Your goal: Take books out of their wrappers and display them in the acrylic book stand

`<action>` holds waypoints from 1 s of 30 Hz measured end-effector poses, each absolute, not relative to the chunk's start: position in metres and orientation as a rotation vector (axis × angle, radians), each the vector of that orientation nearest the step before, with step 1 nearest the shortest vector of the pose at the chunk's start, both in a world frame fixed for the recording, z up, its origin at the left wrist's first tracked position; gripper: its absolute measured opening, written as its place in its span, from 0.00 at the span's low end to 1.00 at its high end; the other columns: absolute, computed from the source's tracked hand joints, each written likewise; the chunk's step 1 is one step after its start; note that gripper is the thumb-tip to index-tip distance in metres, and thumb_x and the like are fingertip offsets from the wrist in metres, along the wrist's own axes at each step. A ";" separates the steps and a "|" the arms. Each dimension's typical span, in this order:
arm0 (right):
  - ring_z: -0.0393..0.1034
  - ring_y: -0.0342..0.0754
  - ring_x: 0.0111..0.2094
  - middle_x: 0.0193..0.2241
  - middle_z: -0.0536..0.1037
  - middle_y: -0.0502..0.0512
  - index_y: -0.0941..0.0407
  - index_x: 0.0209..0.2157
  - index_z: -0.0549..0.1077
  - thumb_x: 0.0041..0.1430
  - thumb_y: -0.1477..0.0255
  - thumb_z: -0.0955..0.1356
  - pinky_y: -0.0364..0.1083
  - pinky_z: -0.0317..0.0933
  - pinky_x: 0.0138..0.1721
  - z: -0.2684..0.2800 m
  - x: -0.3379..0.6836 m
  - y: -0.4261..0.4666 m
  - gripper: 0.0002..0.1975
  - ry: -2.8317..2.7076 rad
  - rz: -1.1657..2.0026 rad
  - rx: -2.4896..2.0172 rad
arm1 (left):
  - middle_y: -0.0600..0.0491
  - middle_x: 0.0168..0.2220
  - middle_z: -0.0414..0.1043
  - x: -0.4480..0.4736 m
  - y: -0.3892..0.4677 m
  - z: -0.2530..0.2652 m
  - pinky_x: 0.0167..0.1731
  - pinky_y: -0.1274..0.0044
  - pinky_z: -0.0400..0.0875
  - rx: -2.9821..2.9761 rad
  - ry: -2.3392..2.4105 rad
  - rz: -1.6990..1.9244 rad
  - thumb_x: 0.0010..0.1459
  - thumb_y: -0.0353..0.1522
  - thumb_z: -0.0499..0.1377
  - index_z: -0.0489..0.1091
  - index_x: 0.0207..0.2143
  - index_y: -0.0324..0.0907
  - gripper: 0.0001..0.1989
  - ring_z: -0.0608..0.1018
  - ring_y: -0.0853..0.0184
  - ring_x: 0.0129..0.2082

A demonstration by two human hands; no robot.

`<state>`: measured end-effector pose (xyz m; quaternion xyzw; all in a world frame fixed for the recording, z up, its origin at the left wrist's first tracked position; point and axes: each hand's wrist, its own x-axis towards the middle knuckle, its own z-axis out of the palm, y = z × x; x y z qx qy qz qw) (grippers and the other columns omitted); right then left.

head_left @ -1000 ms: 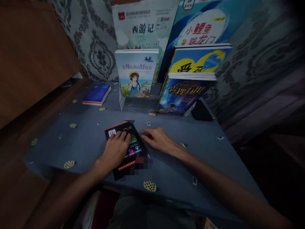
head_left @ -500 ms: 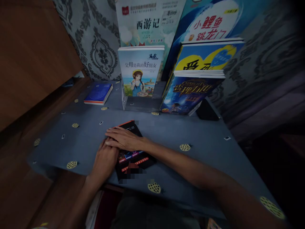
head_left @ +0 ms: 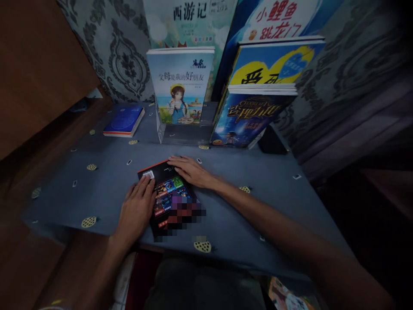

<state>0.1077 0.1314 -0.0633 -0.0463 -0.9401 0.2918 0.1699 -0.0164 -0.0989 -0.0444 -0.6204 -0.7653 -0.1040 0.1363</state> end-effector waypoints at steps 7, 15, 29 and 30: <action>0.64 0.50 0.65 0.61 0.73 0.61 0.55 0.59 0.71 0.70 0.76 0.61 0.59 0.57 0.66 -0.068 0.109 0.135 0.20 -2.612 0.789 -0.182 | 0.40 0.65 0.66 -0.030 -0.091 -0.033 0.60 0.51 0.67 -1.873 -2.274 -0.153 0.71 0.32 0.44 0.66 0.63 0.38 0.23 0.69 0.50 0.65; 0.57 0.50 0.69 0.65 0.68 0.58 0.53 0.59 0.72 0.71 0.72 0.60 0.62 0.52 0.68 -0.064 0.120 0.132 0.19 -2.662 0.780 -0.176 | 0.42 0.63 0.69 -0.042 -0.031 -0.018 0.61 0.61 0.68 -2.154 -2.216 -0.261 0.70 0.31 0.48 0.68 0.60 0.38 0.20 0.73 0.56 0.62; 0.65 0.53 0.65 0.55 0.79 0.57 0.52 0.57 0.74 0.66 0.61 0.70 0.60 0.56 0.66 -0.045 0.213 0.074 0.20 -2.612 1.006 0.141 | 0.42 0.62 0.71 -0.046 -0.001 -0.037 0.63 0.61 0.66 -2.238 -2.161 -0.573 0.69 0.30 0.47 0.69 0.59 0.36 0.21 0.72 0.58 0.63; 0.64 0.53 0.65 0.55 0.79 0.56 0.51 0.57 0.74 0.64 0.61 0.72 0.61 0.55 0.66 -0.046 0.216 0.073 0.22 -2.631 1.020 0.170 | 0.42 0.62 0.71 -0.046 -0.001 -0.037 0.63 0.61 0.66 -2.245 -2.158 -0.575 0.69 0.30 0.47 0.69 0.59 0.37 0.21 0.72 0.58 0.63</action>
